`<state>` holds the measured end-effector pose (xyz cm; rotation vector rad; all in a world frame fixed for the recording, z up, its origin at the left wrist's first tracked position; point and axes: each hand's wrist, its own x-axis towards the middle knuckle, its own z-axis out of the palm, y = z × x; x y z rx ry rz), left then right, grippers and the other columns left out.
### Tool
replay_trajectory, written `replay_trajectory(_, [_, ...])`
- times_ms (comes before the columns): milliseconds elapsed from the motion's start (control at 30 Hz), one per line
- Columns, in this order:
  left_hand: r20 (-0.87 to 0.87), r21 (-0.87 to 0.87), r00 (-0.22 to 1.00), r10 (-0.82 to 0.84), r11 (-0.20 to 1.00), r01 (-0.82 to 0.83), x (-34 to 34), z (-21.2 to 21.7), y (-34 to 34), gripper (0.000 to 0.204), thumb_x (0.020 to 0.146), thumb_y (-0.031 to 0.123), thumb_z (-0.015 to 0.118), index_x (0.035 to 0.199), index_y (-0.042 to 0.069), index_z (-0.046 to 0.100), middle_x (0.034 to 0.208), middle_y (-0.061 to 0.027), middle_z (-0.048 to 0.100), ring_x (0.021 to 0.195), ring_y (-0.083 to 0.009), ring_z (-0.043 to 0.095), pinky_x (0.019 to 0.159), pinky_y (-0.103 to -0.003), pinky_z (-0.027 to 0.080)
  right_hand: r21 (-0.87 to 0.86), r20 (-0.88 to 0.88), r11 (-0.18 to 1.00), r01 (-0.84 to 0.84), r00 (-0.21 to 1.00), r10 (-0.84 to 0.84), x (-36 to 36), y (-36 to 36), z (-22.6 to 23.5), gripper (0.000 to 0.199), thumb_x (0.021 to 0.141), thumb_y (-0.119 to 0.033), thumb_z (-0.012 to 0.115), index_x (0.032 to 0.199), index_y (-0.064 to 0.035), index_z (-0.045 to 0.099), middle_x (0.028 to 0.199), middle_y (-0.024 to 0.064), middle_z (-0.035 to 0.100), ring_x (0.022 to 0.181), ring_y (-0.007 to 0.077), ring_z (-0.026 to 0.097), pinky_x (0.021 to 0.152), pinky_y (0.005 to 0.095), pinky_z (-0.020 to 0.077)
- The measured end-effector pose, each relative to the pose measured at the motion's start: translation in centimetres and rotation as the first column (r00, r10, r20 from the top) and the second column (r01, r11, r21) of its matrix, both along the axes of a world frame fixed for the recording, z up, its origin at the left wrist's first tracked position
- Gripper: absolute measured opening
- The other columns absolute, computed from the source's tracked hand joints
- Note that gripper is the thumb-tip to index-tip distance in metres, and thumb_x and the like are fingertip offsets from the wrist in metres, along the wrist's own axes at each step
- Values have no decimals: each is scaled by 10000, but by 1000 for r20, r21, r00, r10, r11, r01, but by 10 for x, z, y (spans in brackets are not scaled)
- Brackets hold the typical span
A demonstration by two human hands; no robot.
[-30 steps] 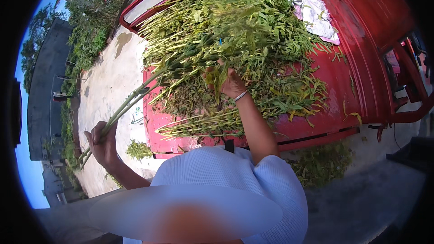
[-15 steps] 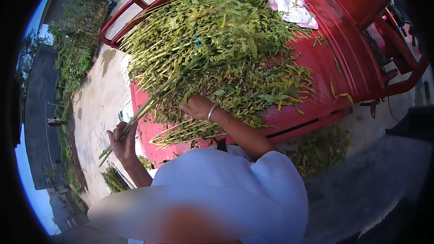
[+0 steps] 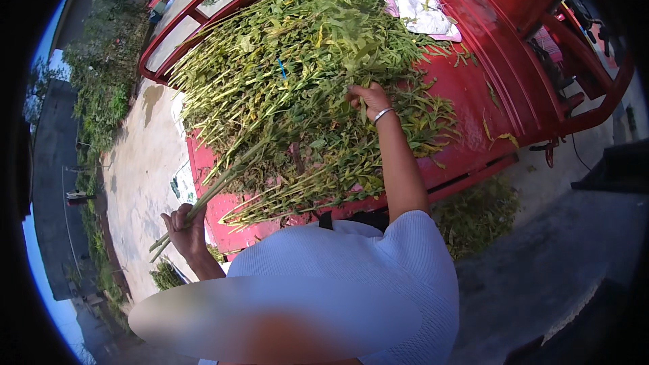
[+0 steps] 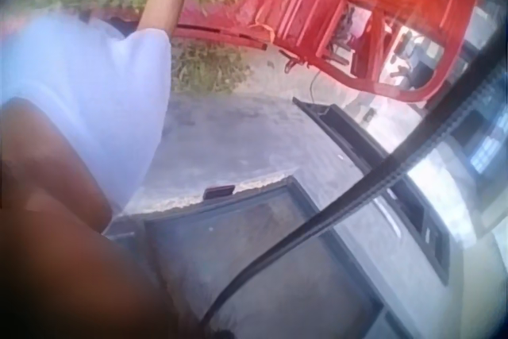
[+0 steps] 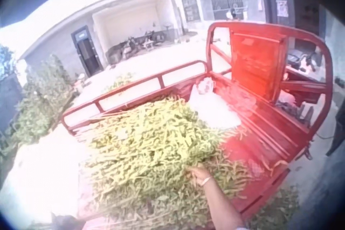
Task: The person stands at the back of a red utility vehicle and sorts through a large pile of green leafy plants. They pick up individual stems, inspect them, and place them back onto the pile or into a different section. The person occasionally uses a pair of shears to cut stems.
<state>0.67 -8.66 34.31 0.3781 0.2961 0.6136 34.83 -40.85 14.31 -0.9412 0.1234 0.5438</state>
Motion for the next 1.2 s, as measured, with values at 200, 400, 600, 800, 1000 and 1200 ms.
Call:
replay_trajectory(200, [7,134,1000,8,991,-9,-5,-4,-11,521,959,388,358,518,131,258,525,-10,294,706,-216,465,990,-640,239,-72,-20,993,-93,996,92,-15,13,-11,190,893,-180,530,1008,-44,597,594,6,446,437,93,346,392,283,265])
replay_trajectory(400, [-76,5,992,102,995,-102,-17,-30,9,524,967,378,336,512,130,260,502,-4,275,691,-212,474,995,-655,208,-674,291,716,-182,825,484,-46,-6,9,286,902,-257,504,755,-40,617,494,-32,395,421,73,357,381,265,256])
replay_trajectory(600, [15,-105,998,55,993,-53,-25,-56,36,524,964,384,338,510,132,269,458,9,285,656,-197,476,1022,-656,159,-313,326,924,-218,889,320,-80,-76,71,194,920,-211,515,857,-41,582,524,-43,400,413,35,284,388,215,262])
replay_trajectory(800, [5,-293,989,-150,945,145,10,-91,27,527,948,444,332,522,141,258,482,26,278,565,-136,417,1022,-643,194,326,324,943,67,929,-178,-130,-140,108,233,963,-270,407,863,-79,498,548,-41,346,398,43,280,389,212,261])
replay_trajectory(1000, [-376,-431,902,-213,902,33,16,-153,16,500,947,463,319,556,154,280,497,32,255,550,-135,369,923,-652,302,433,-248,836,337,936,-249,-118,-136,56,265,968,-279,376,831,-80,483,535,-37,334,395,68,273,394,218,258])
replay_trajectory(1200, [-606,-406,795,-30,871,-277,-34,-170,67,500,944,504,252,633,129,368,428,59,219,430,-102,337,888,-663,363,162,-211,536,829,559,-802,-106,-334,-28,303,938,-305,360,722,-110,442,487,-34,290,408,102,286,404,252,264])
